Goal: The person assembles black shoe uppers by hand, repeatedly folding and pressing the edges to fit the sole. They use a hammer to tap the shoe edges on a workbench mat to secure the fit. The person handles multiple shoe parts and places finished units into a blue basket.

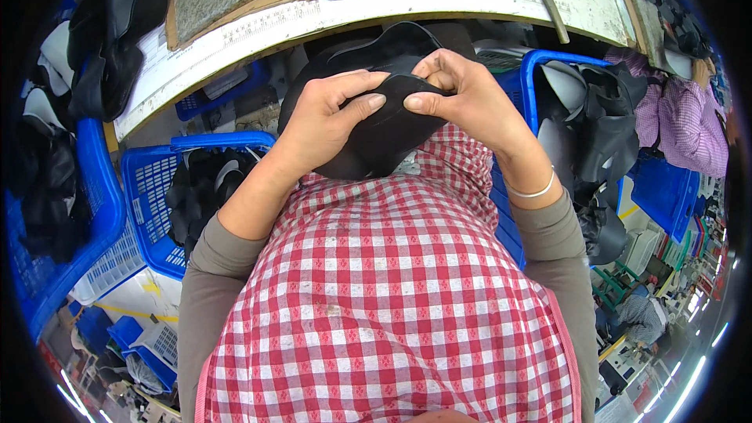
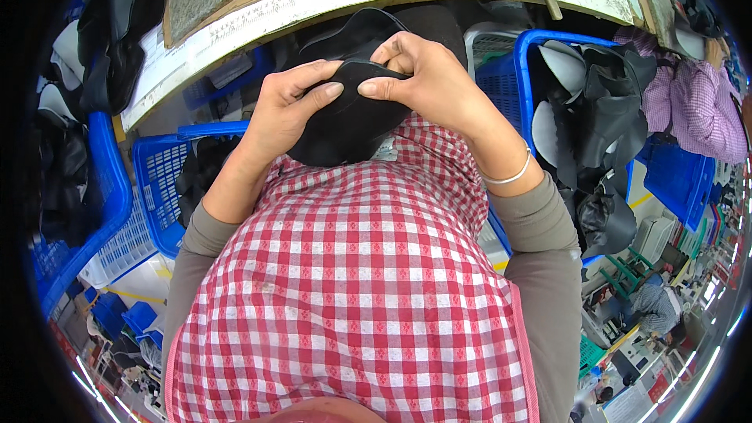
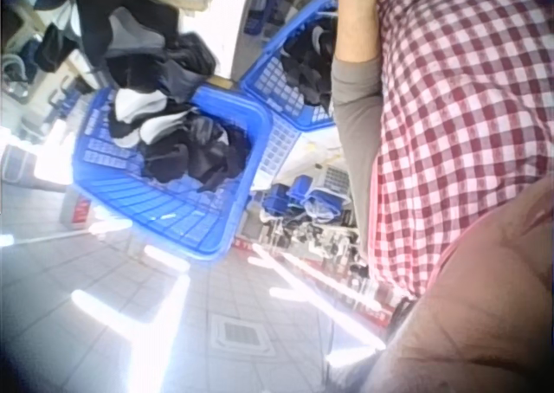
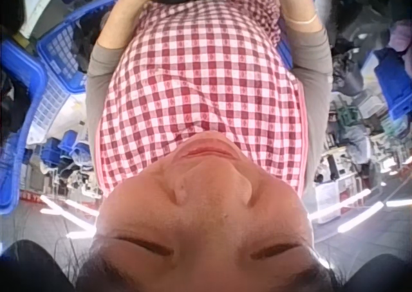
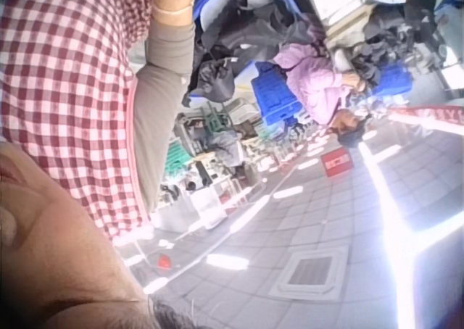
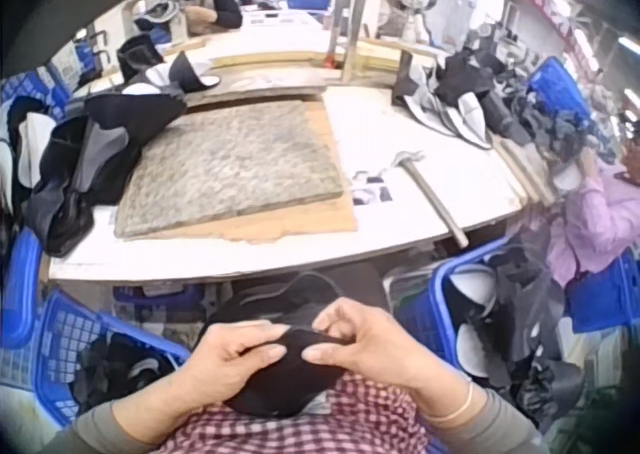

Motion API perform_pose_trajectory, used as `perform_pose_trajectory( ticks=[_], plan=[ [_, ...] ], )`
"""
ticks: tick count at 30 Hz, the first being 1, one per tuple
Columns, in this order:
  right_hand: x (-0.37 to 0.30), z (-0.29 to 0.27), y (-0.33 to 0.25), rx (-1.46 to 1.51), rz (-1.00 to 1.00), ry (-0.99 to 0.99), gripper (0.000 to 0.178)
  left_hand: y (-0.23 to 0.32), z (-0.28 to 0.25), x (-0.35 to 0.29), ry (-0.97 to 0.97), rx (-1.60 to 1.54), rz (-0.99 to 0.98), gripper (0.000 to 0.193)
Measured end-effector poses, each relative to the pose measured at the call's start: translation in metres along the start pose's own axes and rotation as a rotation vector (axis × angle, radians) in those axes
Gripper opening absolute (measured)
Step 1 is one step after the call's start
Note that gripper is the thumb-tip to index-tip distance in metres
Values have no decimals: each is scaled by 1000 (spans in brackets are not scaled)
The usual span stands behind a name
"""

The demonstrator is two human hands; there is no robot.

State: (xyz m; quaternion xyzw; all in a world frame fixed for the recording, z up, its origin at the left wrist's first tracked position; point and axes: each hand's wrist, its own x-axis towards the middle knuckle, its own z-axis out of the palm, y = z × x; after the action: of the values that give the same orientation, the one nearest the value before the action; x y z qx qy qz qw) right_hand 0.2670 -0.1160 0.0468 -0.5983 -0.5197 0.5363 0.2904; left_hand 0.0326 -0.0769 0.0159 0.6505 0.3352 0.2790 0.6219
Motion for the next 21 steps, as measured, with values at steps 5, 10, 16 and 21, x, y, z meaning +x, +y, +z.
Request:
perform_pose_trajectory(
  ticks=[5, 10, 16, 21],
  plan=[
    [-3, 14, 1, -62, -175, 46, 28, 5, -8, 4, -34, -5, -17, 21],
    [-8, 23, 7, -342, -302, 251, 29, 10, -23, 3, -120, 266, -276, 18],
    [-1, -4, 14, -135, -130, -37, 29, -8, -25, -2, -61, 86, -195, 16],
    [-6, 1, 18, -194, -157, 6, 34, -34, -28, -21, 89, -120, -293, 18]
  ],
)
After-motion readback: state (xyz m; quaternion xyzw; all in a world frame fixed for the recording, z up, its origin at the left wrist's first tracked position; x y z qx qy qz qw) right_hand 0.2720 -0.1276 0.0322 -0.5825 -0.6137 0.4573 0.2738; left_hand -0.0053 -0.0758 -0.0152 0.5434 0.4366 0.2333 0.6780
